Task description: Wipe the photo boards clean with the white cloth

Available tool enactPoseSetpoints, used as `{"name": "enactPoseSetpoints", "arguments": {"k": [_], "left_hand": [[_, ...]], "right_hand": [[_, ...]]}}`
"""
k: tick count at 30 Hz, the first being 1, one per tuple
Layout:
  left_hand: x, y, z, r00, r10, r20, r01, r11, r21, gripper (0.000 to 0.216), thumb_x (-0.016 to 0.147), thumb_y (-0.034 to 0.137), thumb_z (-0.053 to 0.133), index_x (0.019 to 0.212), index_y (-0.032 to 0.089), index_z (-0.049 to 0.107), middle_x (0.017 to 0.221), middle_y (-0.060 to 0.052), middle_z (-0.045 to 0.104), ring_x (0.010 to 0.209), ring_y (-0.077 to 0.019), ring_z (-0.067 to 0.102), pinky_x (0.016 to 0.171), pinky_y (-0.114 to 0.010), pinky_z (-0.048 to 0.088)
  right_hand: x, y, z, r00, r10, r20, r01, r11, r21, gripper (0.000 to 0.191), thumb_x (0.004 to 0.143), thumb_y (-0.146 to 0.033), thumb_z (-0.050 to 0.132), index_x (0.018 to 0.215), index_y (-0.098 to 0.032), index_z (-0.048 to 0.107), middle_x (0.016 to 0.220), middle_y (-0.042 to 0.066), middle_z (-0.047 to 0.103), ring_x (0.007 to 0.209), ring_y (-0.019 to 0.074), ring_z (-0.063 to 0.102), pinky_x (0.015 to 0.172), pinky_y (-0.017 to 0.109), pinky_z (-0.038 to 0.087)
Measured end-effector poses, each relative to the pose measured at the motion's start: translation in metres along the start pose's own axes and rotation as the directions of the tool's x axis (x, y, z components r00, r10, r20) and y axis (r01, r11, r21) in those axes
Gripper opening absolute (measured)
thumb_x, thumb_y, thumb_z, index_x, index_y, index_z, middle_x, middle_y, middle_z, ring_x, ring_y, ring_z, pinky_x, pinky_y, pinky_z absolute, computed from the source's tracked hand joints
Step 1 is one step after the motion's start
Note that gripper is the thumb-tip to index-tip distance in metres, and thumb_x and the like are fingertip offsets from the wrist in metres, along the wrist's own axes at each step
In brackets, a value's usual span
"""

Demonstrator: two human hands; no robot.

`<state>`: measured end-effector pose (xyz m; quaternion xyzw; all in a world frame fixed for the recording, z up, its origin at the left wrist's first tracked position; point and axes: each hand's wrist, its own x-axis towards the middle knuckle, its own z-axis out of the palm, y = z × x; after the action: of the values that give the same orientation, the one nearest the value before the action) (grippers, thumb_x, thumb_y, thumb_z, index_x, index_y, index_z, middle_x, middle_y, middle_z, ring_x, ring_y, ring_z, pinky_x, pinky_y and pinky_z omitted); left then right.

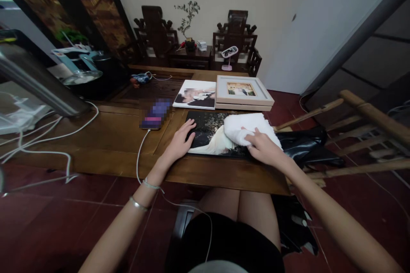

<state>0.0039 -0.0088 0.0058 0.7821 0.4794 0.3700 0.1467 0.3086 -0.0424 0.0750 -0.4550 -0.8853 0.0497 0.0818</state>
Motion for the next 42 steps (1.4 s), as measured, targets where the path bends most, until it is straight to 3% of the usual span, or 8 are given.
{"name": "enactPoseSetpoints", "arguments": {"k": [4, 8, 11, 16, 22, 29, 37, 42], "left_hand": [[0.0, 0.0, -0.001, 1.0, 0.009, 0.003, -0.009, 1.0, 0.011, 0.037, 0.092, 0.032, 0.042, 0.12, 0.013, 0.057, 0.139, -0.016, 0.05, 0.135, -0.0253, 0.04, 0.112, -0.047, 0.031], [0.0, 0.0, -0.001, 1.0, 0.008, 0.006, -0.008, 1.0, 0.013, 0.038, 0.093, 0.031, 0.042, 0.12, 0.009, 0.057, 0.139, -0.018, 0.05, 0.134, -0.025, 0.04, 0.112, -0.044, 0.031], [0.0, 0.0, -0.001, 1.0, 0.01, -0.002, -0.009, 1.0, 0.015, 0.037, 0.092, 0.031, 0.042, 0.119, 0.01, 0.057, 0.138, -0.018, 0.05, 0.134, -0.0247, 0.041, 0.112, -0.045, 0.032], [0.0, -0.001, 0.0, 1.0, 0.013, -0.008, -0.013, 1.0, 0.014, 0.036, 0.092, 0.031, 0.042, 0.119, 0.013, 0.057, 0.139, -0.016, 0.051, 0.134, -0.0248, 0.041, 0.111, -0.048, 0.032], [0.0, 0.0, 0.001, 1.0, 0.013, -0.009, -0.013, 1.0, 0.016, 0.037, 0.092, 0.03, 0.041, 0.12, 0.011, 0.057, 0.139, -0.018, 0.05, 0.135, -0.0256, 0.04, 0.112, -0.047, 0.031], [0.0, 0.0, 0.001, 1.0, 0.005, -0.006, -0.005, 1.0, 0.019, 0.036, 0.092, 0.029, 0.041, 0.121, 0.014, 0.056, 0.14, -0.015, 0.049, 0.135, -0.0257, 0.04, 0.112, -0.049, 0.031], [0.0, -0.001, 0.002, 1.0, 0.008, -0.011, -0.008, 1.0, 0.026, 0.036, 0.092, 0.03, 0.041, 0.12, 0.013, 0.056, 0.139, -0.016, 0.05, 0.134, -0.0252, 0.04, 0.112, -0.048, 0.031], [0.0, -0.002, 0.001, 1.0, 0.013, -0.016, -0.013, 1.0, 0.025, 0.036, 0.092, 0.031, 0.041, 0.12, 0.013, 0.057, 0.138, -0.016, 0.051, 0.134, -0.0249, 0.041, 0.112, -0.047, 0.031]], "right_hand": [[0.037, 0.019, -0.002, 1.0, -0.003, -0.002, 0.003, 0.998, -0.057, 0.019, 0.073, -0.01, 0.041, 0.074, -0.018, 0.058, 0.074, 0.008, 0.066, 0.077, 0.0245, 0.061, 0.091, 0.037, 0.035], [0.061, 0.035, -0.007, 1.0, 0.009, -0.007, -0.01, 0.999, -0.052, 0.017, 0.072, -0.012, 0.042, 0.073, -0.018, 0.058, 0.071, 0.008, 0.063, 0.076, 0.0235, 0.057, 0.072, 0.029, 0.036], [0.063, 0.036, -0.008, 1.0, 0.02, -0.012, -0.021, 0.999, -0.043, 0.017, 0.072, -0.011, 0.042, 0.073, -0.018, 0.058, 0.072, 0.008, 0.063, 0.074, 0.0223, 0.057, 0.07, 0.029, 0.035], [0.037, 0.018, -0.002, 0.999, 0.039, -0.022, -0.039, 0.999, -0.035, 0.02, 0.073, -0.009, 0.04, 0.076, -0.017, 0.059, 0.08, 0.01, 0.068, 0.085, 0.0256, 0.062, 0.089, 0.037, 0.037], [-0.027, -0.019, -0.002, 1.0, 0.009, 0.014, -0.009, 1.0, 0.009, 0.03, 0.073, -0.005, 0.04, 0.089, -0.016, 0.063, 0.124, 0.018, 0.061, 0.128, 0.0315, 0.045, 0.104, 0.052, 0.031], [-0.062, -0.052, -0.004, 0.992, -0.059, 0.114, 0.048, 0.994, 0.1, 0.032, 0.066, -0.003, 0.044, 0.087, -0.016, 0.064, 0.138, 0.022, 0.048, 0.134, 0.0317, 0.036, 0.11, 0.06, 0.021], [0.017, -0.031, 0.001, 0.995, -0.045, 0.086, 0.039, 0.997, 0.063, 0.031, 0.077, -0.005, 0.039, 0.093, -0.014, 0.063, 0.114, 0.018, 0.065, 0.131, 0.0313, 0.041, 0.104, 0.056, 0.027], [0.075, -0.019, -0.003, 0.998, 0.046, 0.051, -0.046, 0.999, 0.013, 0.033, 0.073, -0.003, 0.04, 0.094, -0.014, 0.064, 0.099, 0.015, 0.069, 0.101, 0.028, 0.06, 0.086, 0.037, 0.04]]}}
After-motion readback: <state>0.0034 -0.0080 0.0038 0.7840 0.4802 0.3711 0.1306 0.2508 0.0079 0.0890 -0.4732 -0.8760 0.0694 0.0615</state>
